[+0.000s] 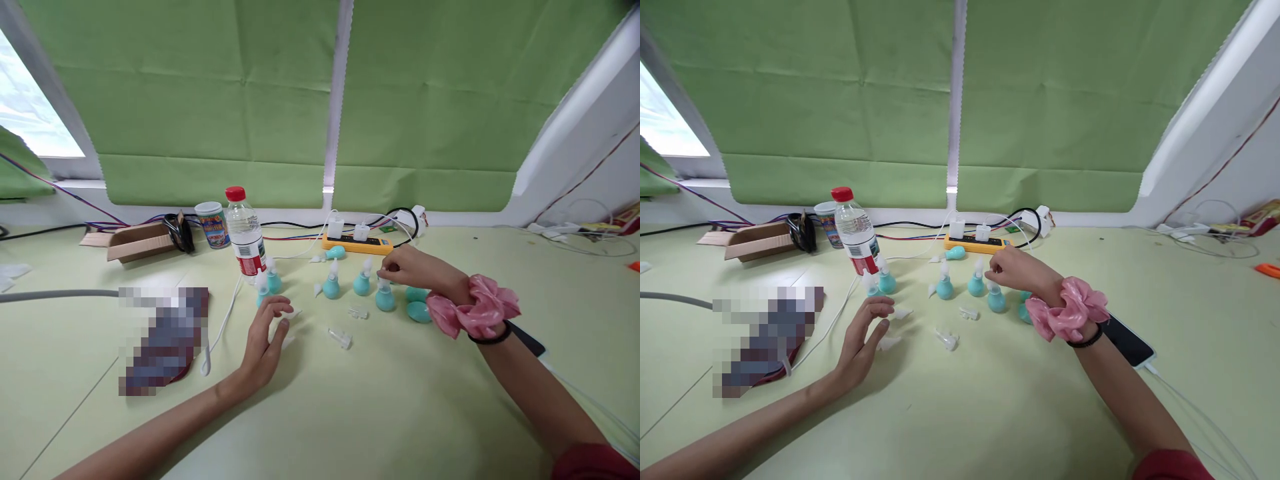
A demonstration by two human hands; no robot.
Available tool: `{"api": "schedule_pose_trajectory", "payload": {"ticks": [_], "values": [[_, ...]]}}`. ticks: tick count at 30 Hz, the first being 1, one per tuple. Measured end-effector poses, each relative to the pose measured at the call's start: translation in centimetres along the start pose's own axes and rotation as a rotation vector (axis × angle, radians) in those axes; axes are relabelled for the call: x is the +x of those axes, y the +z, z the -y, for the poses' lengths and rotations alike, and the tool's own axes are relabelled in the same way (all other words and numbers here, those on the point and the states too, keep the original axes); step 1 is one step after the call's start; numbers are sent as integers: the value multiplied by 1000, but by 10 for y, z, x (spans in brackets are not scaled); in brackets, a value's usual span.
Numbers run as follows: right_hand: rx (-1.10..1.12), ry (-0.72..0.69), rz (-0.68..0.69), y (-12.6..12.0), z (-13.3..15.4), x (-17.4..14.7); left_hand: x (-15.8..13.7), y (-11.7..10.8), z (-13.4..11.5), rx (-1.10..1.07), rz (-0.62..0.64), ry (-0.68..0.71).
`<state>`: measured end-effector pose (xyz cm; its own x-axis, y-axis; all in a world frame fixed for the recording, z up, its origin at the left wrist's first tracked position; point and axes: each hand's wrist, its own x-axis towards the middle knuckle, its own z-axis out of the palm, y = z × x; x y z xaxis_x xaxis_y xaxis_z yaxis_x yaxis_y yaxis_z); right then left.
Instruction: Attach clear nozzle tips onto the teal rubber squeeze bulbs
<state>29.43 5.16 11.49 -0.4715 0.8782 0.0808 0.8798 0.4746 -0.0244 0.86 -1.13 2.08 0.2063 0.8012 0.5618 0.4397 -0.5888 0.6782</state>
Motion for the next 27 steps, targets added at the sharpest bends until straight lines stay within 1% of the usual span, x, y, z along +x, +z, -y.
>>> {"api": "schedule_pose_trajectory", "payload": {"ticks": [2,3,4,6,7,8,9,11,13,16,18,20,22,23,25,27], "values": [[-23,24,1,-2,-2,0,7,-7,1,99,-7,54],[-37,39,-3,-3,-3,-1,10,-11,1,178,16,105],[-53,53,-7,-5,-4,-3,13,-16,0,278,55,169],[-93,90,-21,-10,-4,-7,20,-24,-5,523,183,302],[-122,121,-41,-12,-3,-9,22,-27,-9,651,249,331],[-157,157,-70,-14,-2,-12,25,-31,-12,765,312,328],[-190,190,-101,-16,1,-15,27,-33,-16,854,368,296],[-224,211,-146,-21,11,-22,30,-38,-22,944,461,189],[-175,138,-129,-25,25,-28,31,-43,-24,941,556,85],[-12,-81,-58,-23,55,-35,28,-48,-21,895,715,-18],[70,-248,-42,-11,76,-37,25,-50,-16,896,788,-30],[102,-336,-45,9,92,-38,22,-50,-10,931,812,12],[66,-355,-71,35,102,-38,20,-47,-3,948,802,94],[36,-341,-81,49,104,-38,19,-44,1,935,791,140],[-3,-285,-75,73,103,-38,17,-35,9,871,758,217],[29,-262,-69,91,98,-38,16,-21,17,801,709,256]]}}
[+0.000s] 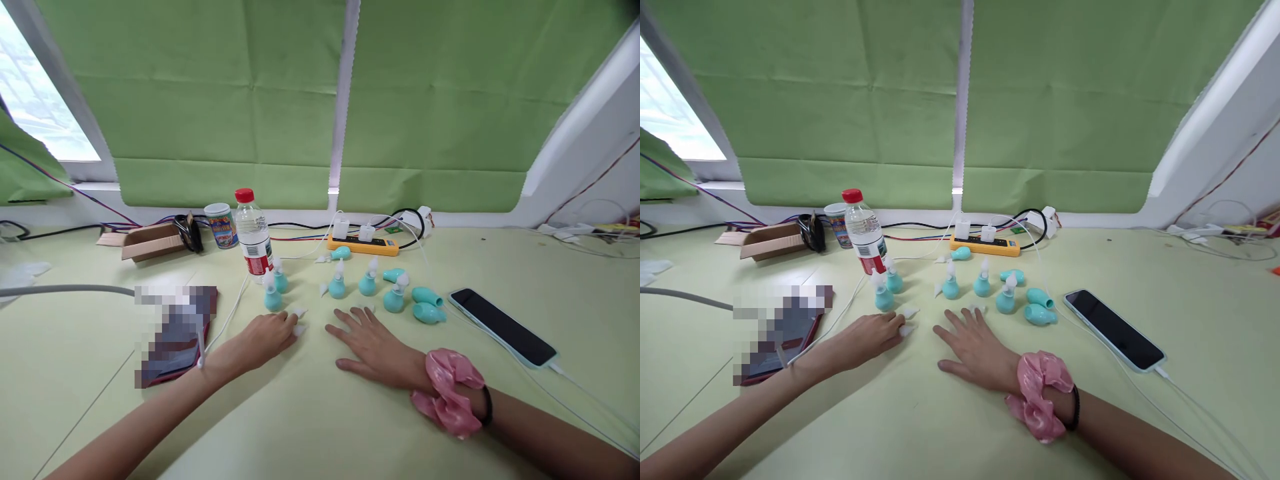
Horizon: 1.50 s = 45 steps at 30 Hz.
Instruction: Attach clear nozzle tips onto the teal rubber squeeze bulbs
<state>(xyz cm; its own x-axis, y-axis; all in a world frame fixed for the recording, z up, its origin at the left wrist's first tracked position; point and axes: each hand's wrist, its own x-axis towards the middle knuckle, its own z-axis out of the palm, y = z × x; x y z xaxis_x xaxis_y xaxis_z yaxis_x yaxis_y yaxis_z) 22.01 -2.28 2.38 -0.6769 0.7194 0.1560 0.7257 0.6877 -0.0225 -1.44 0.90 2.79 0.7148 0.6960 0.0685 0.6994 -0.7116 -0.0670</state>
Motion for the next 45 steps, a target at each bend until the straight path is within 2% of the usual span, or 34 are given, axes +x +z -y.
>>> {"api": "schedule_pose_trajectory", "payload": {"ticks": [5,9,13,15,17,21,31,38,45], "values": [[138,-38,-84,11,-9,3,17,22,-13,-163,-244,-47],[235,-103,-119,12,-6,7,15,21,-16,-262,-313,-25],[287,-9,-245,22,-8,7,10,19,-15,-267,-373,-113],[273,49,-299,28,-11,7,11,22,-14,-240,-367,-130],[279,72,-321,33,-15,8,12,25,-13,-219,-341,-91],[338,25,-304,34,-15,11,14,28,-11,-255,-324,-14],[364,-55,-219,19,-2,16,17,29,-5,-454,-389,-47],[284,26,-181,19,4,27,18,27,-4,-486,-402,-110],[299,119,-274,31,0,31,18,31,-3,-385,-391,-157]]}}
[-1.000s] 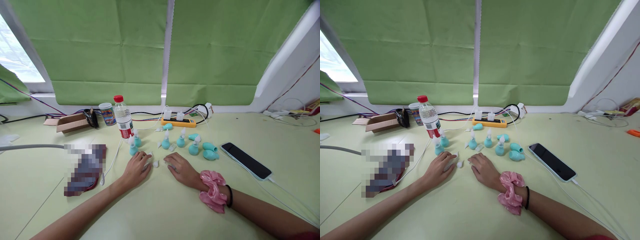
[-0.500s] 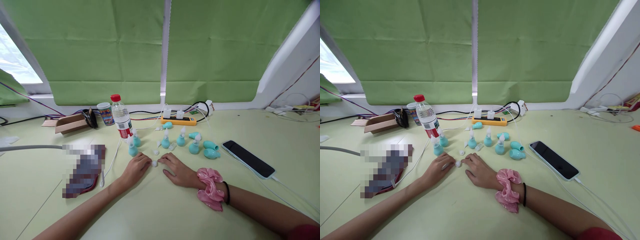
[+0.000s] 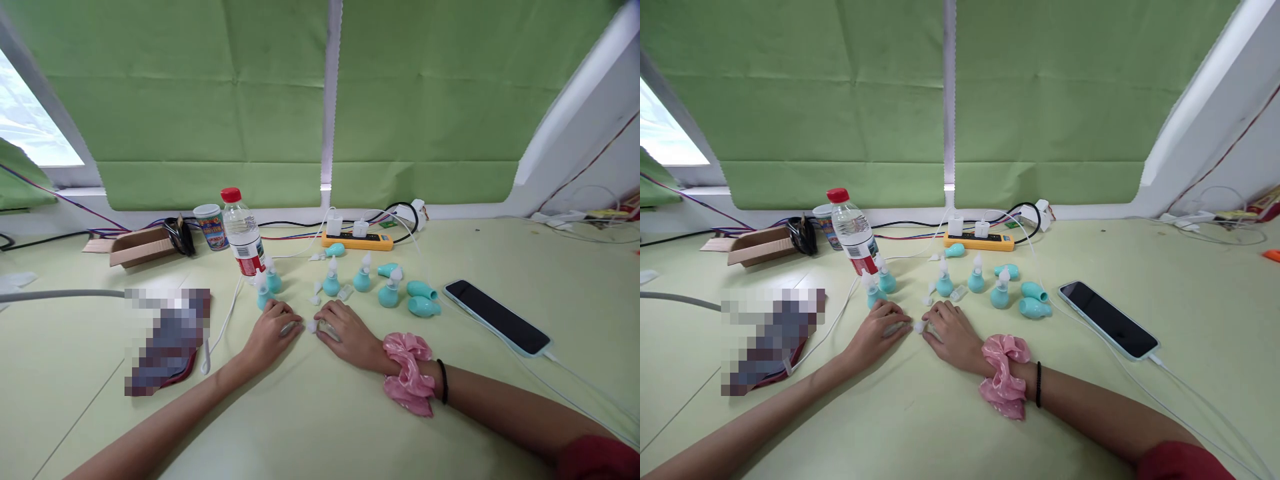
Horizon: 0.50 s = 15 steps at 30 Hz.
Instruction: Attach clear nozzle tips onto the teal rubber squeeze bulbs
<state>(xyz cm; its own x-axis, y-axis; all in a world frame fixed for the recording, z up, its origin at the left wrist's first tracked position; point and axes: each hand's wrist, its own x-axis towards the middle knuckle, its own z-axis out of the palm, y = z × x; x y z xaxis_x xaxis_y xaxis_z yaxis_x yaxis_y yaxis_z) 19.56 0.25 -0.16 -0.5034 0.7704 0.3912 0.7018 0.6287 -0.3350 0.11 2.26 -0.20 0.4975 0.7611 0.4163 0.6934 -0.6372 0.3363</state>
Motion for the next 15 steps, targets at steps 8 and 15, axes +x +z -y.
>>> {"api": "schedule_pose_trajectory", "payload": {"ticks": [8,15], "values": [[7,67,-61,7,-5,-2,-2,-2,-3,-58,-30,83],[46,-36,-28,3,-4,-1,-4,-7,-7,-157,-128,171]]}}
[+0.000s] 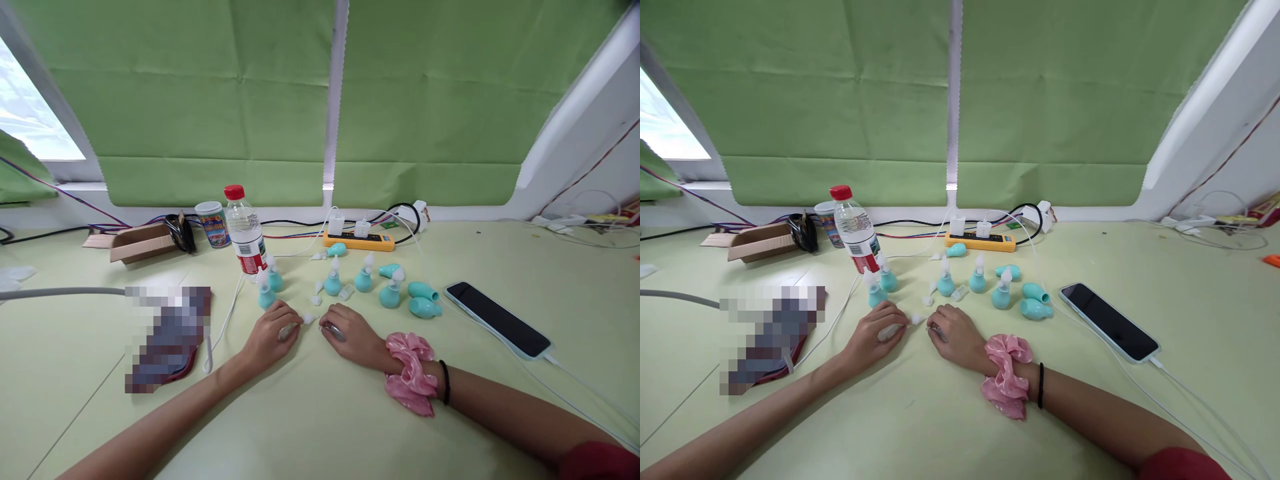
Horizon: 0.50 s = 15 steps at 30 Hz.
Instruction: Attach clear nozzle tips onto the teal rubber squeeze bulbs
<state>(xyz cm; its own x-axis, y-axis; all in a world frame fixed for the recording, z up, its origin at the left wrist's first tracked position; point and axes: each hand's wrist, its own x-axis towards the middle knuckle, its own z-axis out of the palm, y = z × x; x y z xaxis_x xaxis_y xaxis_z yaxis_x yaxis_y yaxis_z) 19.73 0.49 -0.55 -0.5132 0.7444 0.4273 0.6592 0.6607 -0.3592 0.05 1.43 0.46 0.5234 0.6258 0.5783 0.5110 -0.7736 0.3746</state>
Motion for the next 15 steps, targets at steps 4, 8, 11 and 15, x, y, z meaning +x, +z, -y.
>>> {"api": "schedule_pose_trajectory", "payload": {"ticks": [4,8,11,15], "values": [[14,-37,8,-1,0,0,-1,-1,-2,-14,-3,16],[30,-57,16,-1,0,0,-3,1,-1,-7,-5,17],[43,-66,20,-2,1,0,-4,2,1,-16,41,29],[30,-2,-7,-4,4,0,-4,3,2,-42,102,49]]}}
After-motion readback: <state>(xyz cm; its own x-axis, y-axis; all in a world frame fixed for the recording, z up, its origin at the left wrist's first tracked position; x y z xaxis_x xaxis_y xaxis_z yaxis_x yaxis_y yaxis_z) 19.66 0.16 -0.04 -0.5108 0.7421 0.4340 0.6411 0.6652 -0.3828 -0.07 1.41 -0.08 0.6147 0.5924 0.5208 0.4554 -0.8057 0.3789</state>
